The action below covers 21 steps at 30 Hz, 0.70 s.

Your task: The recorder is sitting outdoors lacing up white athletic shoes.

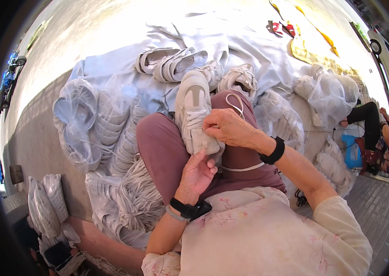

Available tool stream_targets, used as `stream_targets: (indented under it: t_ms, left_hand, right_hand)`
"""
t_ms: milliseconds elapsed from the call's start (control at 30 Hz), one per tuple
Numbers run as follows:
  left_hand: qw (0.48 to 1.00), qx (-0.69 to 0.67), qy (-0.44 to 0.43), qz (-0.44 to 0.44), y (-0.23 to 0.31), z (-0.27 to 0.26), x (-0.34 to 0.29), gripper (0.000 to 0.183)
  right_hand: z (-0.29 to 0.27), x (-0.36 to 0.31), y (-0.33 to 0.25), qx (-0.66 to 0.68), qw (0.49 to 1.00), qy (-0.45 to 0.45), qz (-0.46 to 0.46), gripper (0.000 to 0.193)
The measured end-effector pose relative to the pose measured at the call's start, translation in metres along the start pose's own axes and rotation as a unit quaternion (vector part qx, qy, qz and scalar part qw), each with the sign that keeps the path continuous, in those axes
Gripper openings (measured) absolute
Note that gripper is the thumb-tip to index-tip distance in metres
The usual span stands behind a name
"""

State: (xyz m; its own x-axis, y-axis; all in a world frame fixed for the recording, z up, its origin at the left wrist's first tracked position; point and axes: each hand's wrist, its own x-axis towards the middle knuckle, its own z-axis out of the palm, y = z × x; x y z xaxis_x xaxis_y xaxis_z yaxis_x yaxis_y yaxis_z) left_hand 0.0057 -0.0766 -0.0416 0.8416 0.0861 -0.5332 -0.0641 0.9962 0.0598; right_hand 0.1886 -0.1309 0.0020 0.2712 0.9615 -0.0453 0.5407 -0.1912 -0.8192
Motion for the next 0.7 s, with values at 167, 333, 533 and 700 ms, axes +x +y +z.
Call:
stream_targets:
  t_ms: [167, 333, 533, 700]
  left_hand:
    - [1.0, -0.012, -0.027, -0.007, 0.002, -0.015, 0.004, 0.026]
    - [1.0, -0.004, -0.014, -0.003, 0.003, -0.011, 0.009, 0.025]
    - [0.999, -0.03, -0.001, 0.017, 0.006, -0.01, 0.001, 0.022]
    - [0.999, -0.034, -0.022, -0.009, -0.006, -0.012, 0.016, 0.013]
  right_hand:
    - [0.0, 0.001, -0.003, 0.038, 0.998, 0.005, 0.058, 0.014]
    - [-0.004, -0.002, 0.002, 0.077, 0.988, -0.025, 0.134, 0.016]
    - [0.015, 0.002, -0.006, 0.06, 0.995, 0.049, 0.057, 0.017]
    - [0.008, -0.01, -0.007, -0.031, 0.997, 0.071, -0.006, 0.011]
